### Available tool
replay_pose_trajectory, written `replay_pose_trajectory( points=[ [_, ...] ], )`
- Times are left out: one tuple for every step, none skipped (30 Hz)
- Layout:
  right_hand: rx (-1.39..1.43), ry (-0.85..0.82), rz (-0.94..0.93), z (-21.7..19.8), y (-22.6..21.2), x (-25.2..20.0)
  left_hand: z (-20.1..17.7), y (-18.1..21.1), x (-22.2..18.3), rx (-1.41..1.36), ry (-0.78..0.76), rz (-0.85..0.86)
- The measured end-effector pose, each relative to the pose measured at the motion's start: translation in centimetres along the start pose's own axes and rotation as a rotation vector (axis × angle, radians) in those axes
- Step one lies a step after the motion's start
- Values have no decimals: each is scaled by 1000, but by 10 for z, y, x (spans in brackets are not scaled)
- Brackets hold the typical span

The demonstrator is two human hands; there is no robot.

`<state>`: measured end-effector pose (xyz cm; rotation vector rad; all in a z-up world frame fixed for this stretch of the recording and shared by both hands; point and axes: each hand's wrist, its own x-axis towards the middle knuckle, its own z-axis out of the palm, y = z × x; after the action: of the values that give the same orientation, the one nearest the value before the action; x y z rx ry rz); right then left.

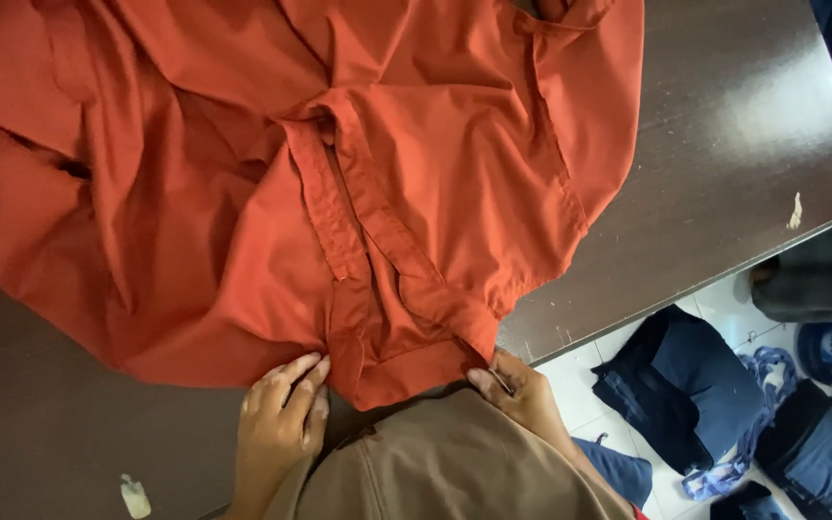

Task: Trimming excess threads from a red garment using small thread snips on a work table.

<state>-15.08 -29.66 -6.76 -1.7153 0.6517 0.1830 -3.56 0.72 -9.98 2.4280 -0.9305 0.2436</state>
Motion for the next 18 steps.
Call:
replay_pose_trajectory(
  points=[
    [-4, -2, -4, -5, -1, -2, 0, -1, -1, 0, 5, -3],
    [-53, -4, 61, -10, -2, -5, 0, -2, -1, -8, 0, -2],
    [-103, -3, 121, -16, -3, -5, 2, -3, 0, -16, -2, 1],
    [-109, -2, 114, -22, -17, -9, 3, -4, -2, -16, 8, 0],
    [-162, 43, 261, -27, -31, -13, 5, -5, -3, -16, 10, 3],
    [-214, 90, 407, -33, -45, -17, 6, -7, -4, -15, 12, 5],
    [-217, 89, 404, -57, -14, -20, 6, -6, -4, -14, 16, 3],
    [-296, 114, 299, -81, 18, -22, 7, -5, -4, -5, 18, -16],
    [-372, 139, 193, -105, 50, -25, 7, -5, -5, 5, 20, -34],
    [-373, 137, 190, -121, 41, -24, 8, -6, -6, 7, 22, -35],
    [-686, 188, 467, -137, 32, -24, 9, -6, -9, -6, 1, -50],
    [-994, 254, 736, -154, 24, -23, 10, -6, -11, -19, -20, -64],
    [-994, 252, 737, -157, 9, -23, 5, -2, -7, -19, -21, -65],
    [-920, 427, 716, -160, -5, -24, 0, 3, -4, -18, -51, -101],
    [-842, 601, 685, -166, -20, -22, -4, 8, 1, -16, -73, -138],
    [-844, 602, 679, -159, -21, -20, -5, 10, 8, -16, -68, -140],
    [-759, 600, 416, -149, -20, -21, -9, 13, 14, -63, 4, -108],
    [-666, 604, 153, -140, -19, -22, -13, 15, 20, -110, 76, -76]
  ],
)
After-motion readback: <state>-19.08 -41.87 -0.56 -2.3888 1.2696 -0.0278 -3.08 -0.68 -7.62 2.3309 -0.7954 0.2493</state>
